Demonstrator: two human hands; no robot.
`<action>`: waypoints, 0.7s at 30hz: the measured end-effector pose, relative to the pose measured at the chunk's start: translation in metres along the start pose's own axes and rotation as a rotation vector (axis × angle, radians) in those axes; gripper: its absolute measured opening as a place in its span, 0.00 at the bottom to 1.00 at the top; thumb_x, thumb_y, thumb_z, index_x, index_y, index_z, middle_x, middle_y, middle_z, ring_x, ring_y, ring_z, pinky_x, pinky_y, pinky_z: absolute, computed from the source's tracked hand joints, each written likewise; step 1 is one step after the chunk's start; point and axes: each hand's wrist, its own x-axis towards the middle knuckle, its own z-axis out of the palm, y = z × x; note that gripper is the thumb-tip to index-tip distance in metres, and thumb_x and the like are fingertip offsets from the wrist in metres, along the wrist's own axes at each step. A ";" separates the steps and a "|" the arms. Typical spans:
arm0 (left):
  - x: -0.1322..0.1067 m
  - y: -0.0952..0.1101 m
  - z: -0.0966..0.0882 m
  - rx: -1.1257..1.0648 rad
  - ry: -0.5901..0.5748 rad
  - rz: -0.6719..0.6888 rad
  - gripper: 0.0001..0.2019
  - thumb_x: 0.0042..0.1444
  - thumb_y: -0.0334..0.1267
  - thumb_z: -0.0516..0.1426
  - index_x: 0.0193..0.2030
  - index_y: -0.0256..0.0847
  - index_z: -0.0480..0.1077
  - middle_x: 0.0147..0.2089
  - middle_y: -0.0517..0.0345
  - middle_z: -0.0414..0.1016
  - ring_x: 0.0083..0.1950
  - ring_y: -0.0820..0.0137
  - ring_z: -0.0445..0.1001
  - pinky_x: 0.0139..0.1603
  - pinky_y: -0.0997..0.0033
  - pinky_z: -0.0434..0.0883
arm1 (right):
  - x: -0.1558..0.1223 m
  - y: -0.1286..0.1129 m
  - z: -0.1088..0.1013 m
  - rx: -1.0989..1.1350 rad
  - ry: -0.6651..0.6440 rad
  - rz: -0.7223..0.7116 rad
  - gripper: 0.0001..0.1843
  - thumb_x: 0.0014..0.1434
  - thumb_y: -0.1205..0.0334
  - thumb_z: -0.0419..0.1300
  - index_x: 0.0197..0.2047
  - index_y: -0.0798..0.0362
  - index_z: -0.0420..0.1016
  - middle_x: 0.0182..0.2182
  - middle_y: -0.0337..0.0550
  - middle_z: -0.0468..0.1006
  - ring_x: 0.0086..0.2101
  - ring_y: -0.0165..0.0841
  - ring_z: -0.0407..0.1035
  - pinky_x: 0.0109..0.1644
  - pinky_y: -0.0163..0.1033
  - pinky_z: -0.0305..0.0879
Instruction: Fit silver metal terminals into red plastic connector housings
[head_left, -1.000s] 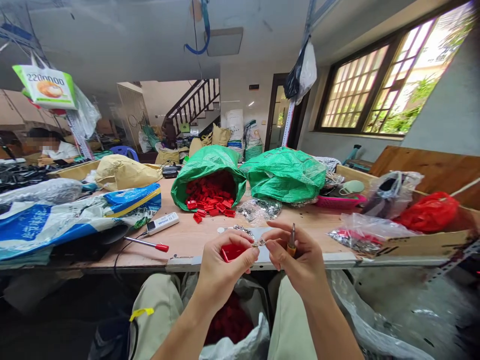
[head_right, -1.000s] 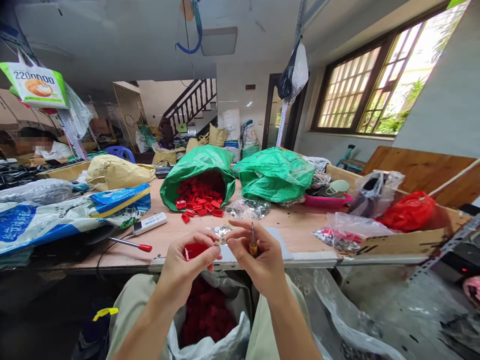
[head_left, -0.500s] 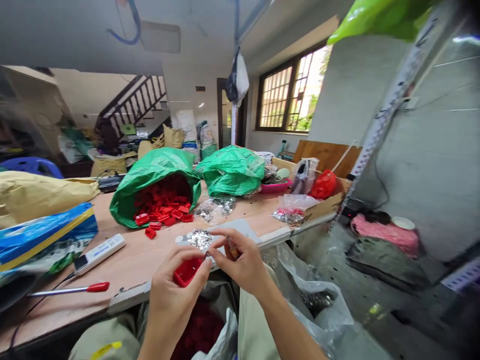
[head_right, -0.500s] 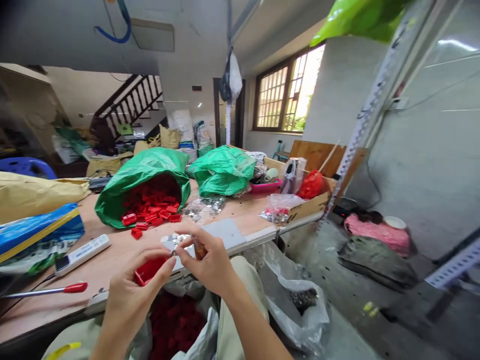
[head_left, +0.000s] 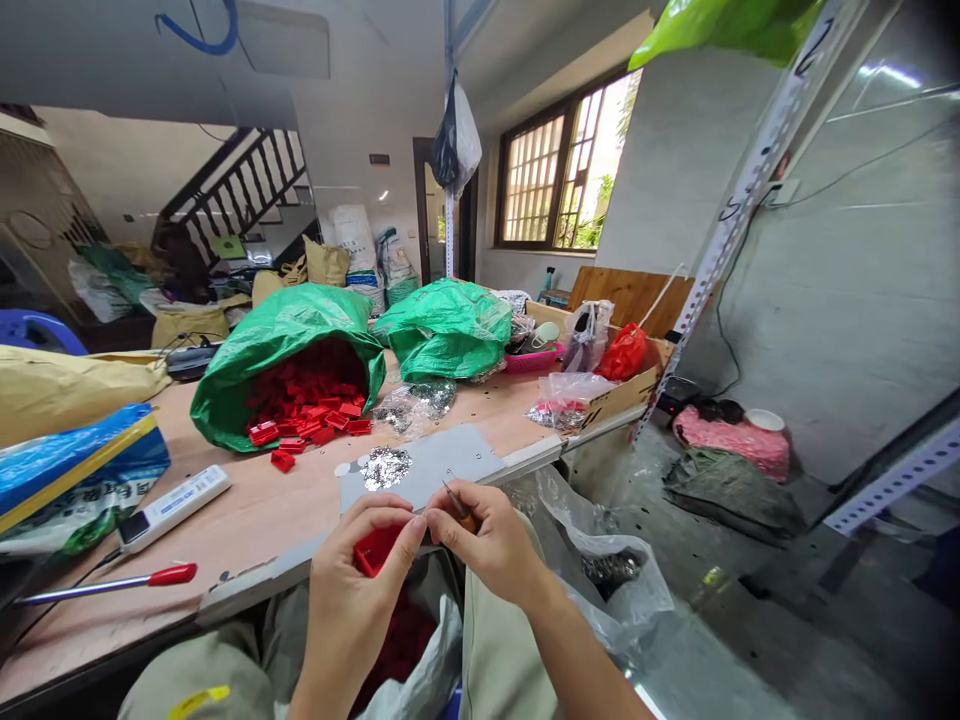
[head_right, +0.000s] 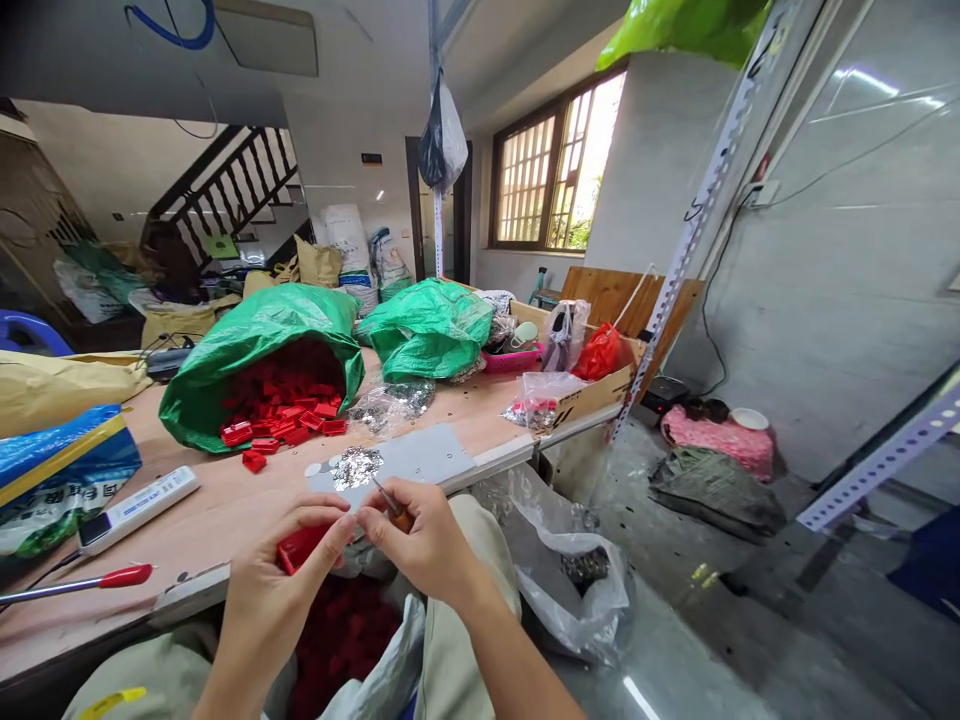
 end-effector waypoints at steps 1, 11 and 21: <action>0.000 -0.001 0.000 0.003 0.000 0.005 0.12 0.54 0.48 0.65 0.31 0.41 0.79 0.43 0.51 0.77 0.41 0.64 0.75 0.38 0.72 0.74 | -0.001 0.000 0.001 -0.004 0.010 -0.009 0.19 0.64 0.47 0.60 0.30 0.54 0.70 0.22 0.33 0.60 0.23 0.26 0.50 0.25 0.34 0.47; 0.001 -0.002 -0.009 -0.032 -0.084 -0.040 0.12 0.56 0.47 0.64 0.33 0.40 0.78 0.44 0.50 0.75 0.40 0.66 0.74 0.33 0.74 0.73 | -0.003 0.003 0.012 0.118 -0.017 0.053 0.20 0.63 0.45 0.61 0.31 0.54 0.69 0.21 0.33 0.61 0.21 0.25 0.52 0.22 0.32 0.49; 0.008 -0.002 -0.013 -0.159 -0.099 -0.078 0.11 0.56 0.45 0.64 0.31 0.38 0.77 0.43 0.51 0.73 0.36 0.70 0.73 0.29 0.75 0.72 | 0.003 0.003 0.017 0.181 -0.031 0.127 0.20 0.63 0.45 0.62 0.33 0.54 0.71 0.20 0.32 0.60 0.20 0.24 0.53 0.21 0.32 0.48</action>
